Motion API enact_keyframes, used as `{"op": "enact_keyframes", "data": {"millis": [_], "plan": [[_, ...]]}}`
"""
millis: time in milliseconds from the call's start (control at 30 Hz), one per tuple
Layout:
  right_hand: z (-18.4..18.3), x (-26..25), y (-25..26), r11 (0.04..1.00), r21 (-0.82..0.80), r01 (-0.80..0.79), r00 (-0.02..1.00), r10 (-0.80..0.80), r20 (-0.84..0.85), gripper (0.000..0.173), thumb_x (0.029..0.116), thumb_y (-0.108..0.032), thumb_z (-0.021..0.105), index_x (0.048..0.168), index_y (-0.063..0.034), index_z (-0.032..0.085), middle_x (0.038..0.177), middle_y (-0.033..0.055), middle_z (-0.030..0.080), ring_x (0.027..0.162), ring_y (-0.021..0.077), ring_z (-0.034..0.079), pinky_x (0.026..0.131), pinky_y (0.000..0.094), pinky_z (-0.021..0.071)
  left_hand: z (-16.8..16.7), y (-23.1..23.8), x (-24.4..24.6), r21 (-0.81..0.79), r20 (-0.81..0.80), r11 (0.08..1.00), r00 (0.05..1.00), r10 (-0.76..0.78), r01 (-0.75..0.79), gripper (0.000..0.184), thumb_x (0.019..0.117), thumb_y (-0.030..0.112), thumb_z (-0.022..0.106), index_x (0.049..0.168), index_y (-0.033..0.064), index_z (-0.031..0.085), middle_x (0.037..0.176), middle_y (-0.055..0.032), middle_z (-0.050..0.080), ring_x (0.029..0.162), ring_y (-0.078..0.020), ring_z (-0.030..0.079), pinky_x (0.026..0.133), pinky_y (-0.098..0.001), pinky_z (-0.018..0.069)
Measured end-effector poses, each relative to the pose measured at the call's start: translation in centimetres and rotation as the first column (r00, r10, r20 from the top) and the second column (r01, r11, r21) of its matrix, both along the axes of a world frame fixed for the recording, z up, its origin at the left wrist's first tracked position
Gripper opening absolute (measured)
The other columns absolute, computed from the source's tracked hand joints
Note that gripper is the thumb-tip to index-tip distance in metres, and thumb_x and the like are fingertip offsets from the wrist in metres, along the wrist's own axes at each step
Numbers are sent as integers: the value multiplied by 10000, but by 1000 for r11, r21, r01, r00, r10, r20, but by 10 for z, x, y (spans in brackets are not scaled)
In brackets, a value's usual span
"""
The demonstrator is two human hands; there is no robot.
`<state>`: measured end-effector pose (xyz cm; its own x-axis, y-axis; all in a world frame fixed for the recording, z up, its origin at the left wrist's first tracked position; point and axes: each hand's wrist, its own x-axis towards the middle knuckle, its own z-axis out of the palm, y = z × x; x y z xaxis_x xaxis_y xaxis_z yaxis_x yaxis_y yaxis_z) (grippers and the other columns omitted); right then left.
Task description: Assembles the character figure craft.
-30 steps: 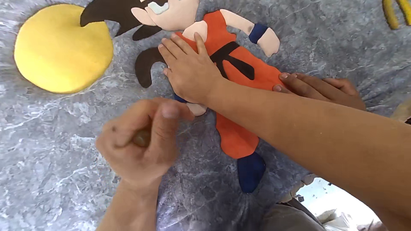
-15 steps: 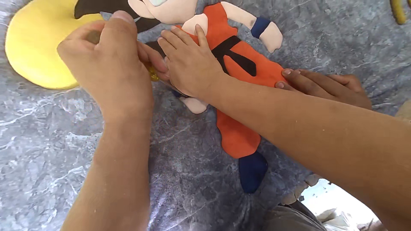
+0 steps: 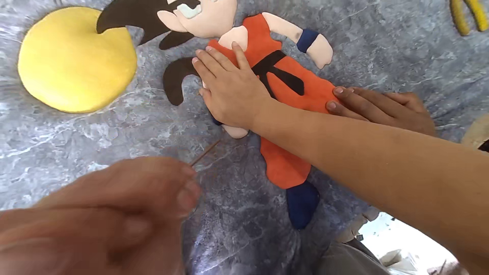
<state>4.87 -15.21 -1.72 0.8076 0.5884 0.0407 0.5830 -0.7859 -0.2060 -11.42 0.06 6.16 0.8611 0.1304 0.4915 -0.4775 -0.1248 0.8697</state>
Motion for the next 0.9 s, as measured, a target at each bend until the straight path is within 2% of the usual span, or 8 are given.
{"op": "enact_keyframes", "data": {"millis": [100,233,500,600,733,800,833,900], "plan": [[2,3,4,1000,-21,6,1000,-6,-18,617,1075,-406,270,1610,-110,349,1680,43,330,1579,228,227,1250,663,47,-3,13,10,-38,-29,998,999,43,-44,330,1068,271,400,833,154,600,709,14,652,653,-175,673,657,-363,602],[4,7,3,999,-45,6,999,-8,-49,629,1070,-408,281,1625,-114,311,1694,37,296,1587,235,193,1249,655,84,-18,-1,53,-142,-12,985,996,94,-95,285,1064,195,405,824,121,539,641,-45,625,543,-266,649,559,-468,614],[3,7,3,999,-41,8,998,-11,-59,643,1072,-434,265,1632,-121,295,1702,35,277,1591,234,179,1249,638,119,-25,-12,53,-4,59,1000,998,27,-27,259,1073,213,467,836,170,561,694,-1,674,576,-220,673,579,-422,621],[3,7,3,999,-35,5,997,-8,-78,642,1075,-431,258,1635,-118,287,1705,38,268,1592,236,174,1248,640,117,-26,-8,36,184,62,983,998,-18,6,281,1086,278,487,866,154,612,815,-16,712,712,-221,718,651,-412,632],[10,-3,-3,1000,27,15,999,-14,-48,605,1070,-374,320,1600,-88,365,1670,69,346,1573,249,238,1252,617,140,-33,-20,0,552,102,828,977,-187,100,356,1078,296,516,792,103,600,860,-60,724,909,-214,733,828,-415,621],[62,-18,-11,983,-181,16,972,-58,-229,554,1105,-294,405,1618,-105,314,1699,41,281,1586,208,200,1279,493,187,-43,-25,-10,626,110,773,969,-222,106,339,1079,265,512,795,93,576,908,-75,735,994,-237,734,916,-442,609],[61,-18,-12,983,-181,14,972,-56,-230,554,1105,-296,407,1616,-104,316,1698,41,283,1585,208,203,1279,489,190,-48,-28,-14,650,95,752,970,-223,109,326,1076,257,519,803,90,579,952,-84,744,1034,-242,730,952,-455,599],[10,-3,-5,1000,27,11,998,-10,-57,607,1070,-381,331,1600,-89,364,1671,67,344,1572,247,242,1255,606,149,-58,-35,-23,703,39,699,975,-221,130,296,1061,249,560,822,80,608,1066,-110,746,1134,-259,708,1043,-504,561]]}}
